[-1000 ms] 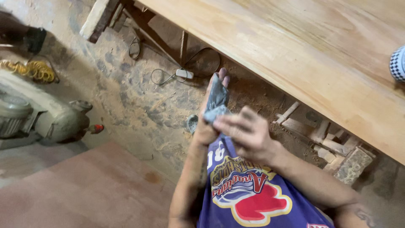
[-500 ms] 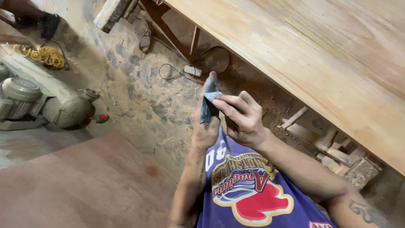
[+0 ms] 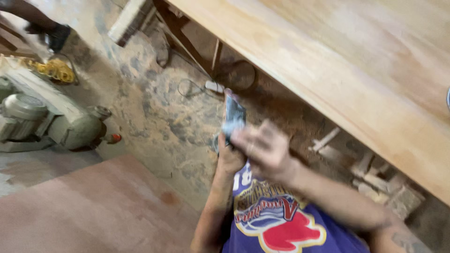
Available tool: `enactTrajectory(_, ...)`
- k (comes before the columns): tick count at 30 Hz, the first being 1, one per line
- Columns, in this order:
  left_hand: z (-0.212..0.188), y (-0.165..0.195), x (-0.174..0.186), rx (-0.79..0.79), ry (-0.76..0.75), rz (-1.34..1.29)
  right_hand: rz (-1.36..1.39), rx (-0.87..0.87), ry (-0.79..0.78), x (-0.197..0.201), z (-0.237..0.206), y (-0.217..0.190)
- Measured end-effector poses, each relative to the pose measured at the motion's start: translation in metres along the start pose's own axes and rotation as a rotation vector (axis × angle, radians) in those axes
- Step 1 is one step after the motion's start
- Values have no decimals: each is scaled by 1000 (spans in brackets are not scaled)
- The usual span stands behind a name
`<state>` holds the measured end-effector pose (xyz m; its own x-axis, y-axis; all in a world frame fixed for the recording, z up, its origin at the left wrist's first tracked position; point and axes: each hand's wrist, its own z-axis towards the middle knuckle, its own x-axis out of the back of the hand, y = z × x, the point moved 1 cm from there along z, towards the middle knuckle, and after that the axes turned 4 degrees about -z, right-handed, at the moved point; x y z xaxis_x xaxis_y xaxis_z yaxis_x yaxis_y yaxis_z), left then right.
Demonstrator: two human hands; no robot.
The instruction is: The person uses a putty knife to apply wood filler to a large wooden board, smoothing it across the surface. They then use a brush to apply more filler from a can and continue spreading it evenly.
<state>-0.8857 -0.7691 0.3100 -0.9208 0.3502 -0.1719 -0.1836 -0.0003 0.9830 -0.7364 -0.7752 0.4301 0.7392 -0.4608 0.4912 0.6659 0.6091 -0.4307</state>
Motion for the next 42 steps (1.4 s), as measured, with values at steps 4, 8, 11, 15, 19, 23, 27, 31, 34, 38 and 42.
enactTrajectory(4, 15, 32, -1, -274, 42, 201, 15, -156, -38, -1, 2, 2)
enactTrajectory(8, 31, 73, 0, -296, -76, 89, 166, -30, -17, -9, 6, 7)
enactTrajectory(11, 35, 77, 0, 472, 99, -239, 92, 23, -53, -15, 9, 8)
enactTrajectory(15, 33, 81, 1, -301, -33, 266, 45, -144, -24, -21, 14, 5)
enactTrajectory(19, 29, 78, 10, 263, 39, -103, 60, -6, -67, -27, 19, -2)
enactTrajectory(23, 22, 93, 19, 13, 1, 62, 82, -118, -70, -28, 25, 14)
enactTrajectory(27, 16, 93, 24, -110, -47, 14, 54, -217, -136, -27, 19, 36)
enactTrajectory(31, 19, 78, 37, 81, 357, -339, 192, -535, -167, -27, -1, 46)
enactTrajectory(34, 21, 72, 46, 216, 467, -540, 254, -694, -161, -27, -18, 46)
enactTrajectory(38, 24, 71, 47, 258, 386, -909, 266, -762, -187, -27, -26, 43)
enactTrajectory(42, 28, 69, 43, 246, 92, -1191, 83, -630, -164, -18, -1, 32)
